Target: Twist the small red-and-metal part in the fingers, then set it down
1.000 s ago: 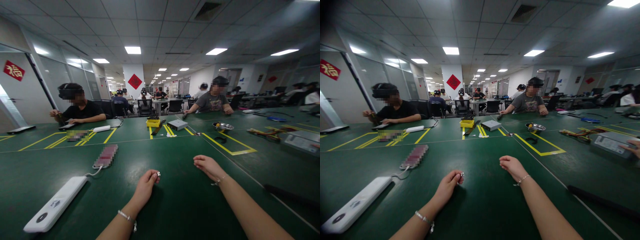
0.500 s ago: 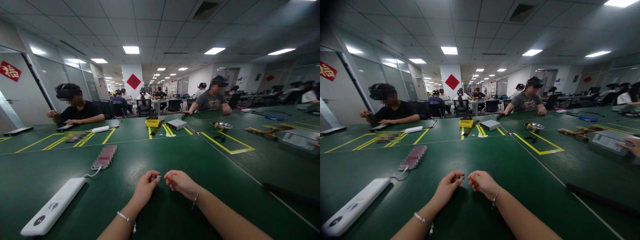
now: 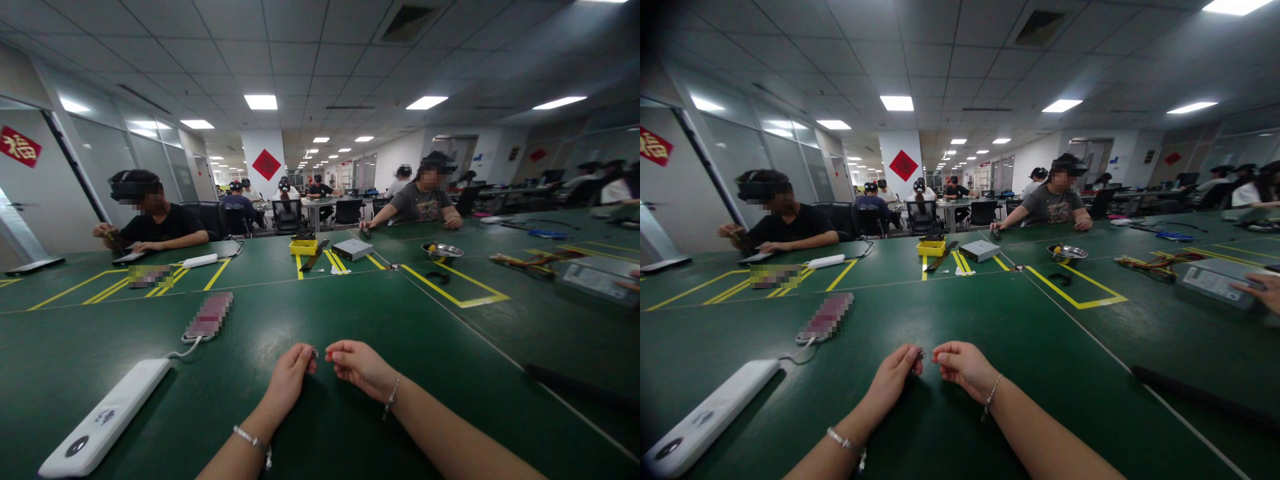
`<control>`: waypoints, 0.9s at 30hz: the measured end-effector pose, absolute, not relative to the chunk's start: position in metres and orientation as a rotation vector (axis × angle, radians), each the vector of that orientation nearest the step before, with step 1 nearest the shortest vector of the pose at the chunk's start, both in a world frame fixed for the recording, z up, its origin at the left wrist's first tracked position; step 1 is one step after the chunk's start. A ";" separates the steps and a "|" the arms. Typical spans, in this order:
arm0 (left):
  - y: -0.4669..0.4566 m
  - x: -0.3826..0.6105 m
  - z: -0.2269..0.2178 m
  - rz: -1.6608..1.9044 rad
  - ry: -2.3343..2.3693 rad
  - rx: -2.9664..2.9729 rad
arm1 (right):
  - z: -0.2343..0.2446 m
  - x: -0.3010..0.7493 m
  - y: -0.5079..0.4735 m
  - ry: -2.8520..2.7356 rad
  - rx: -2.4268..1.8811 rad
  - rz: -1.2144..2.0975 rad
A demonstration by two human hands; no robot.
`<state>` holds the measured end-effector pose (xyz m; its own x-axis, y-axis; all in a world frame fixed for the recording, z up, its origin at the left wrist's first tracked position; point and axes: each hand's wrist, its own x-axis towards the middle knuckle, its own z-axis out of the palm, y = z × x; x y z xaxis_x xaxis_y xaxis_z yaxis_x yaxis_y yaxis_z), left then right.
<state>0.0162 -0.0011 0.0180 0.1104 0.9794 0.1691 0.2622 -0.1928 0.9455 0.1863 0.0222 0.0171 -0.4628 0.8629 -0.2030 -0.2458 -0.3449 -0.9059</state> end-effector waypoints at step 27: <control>-0.004 0.018 0.015 1.182 1.489 1.781 | 0.017 0.170 0.012 -0.947 -1.006 1.722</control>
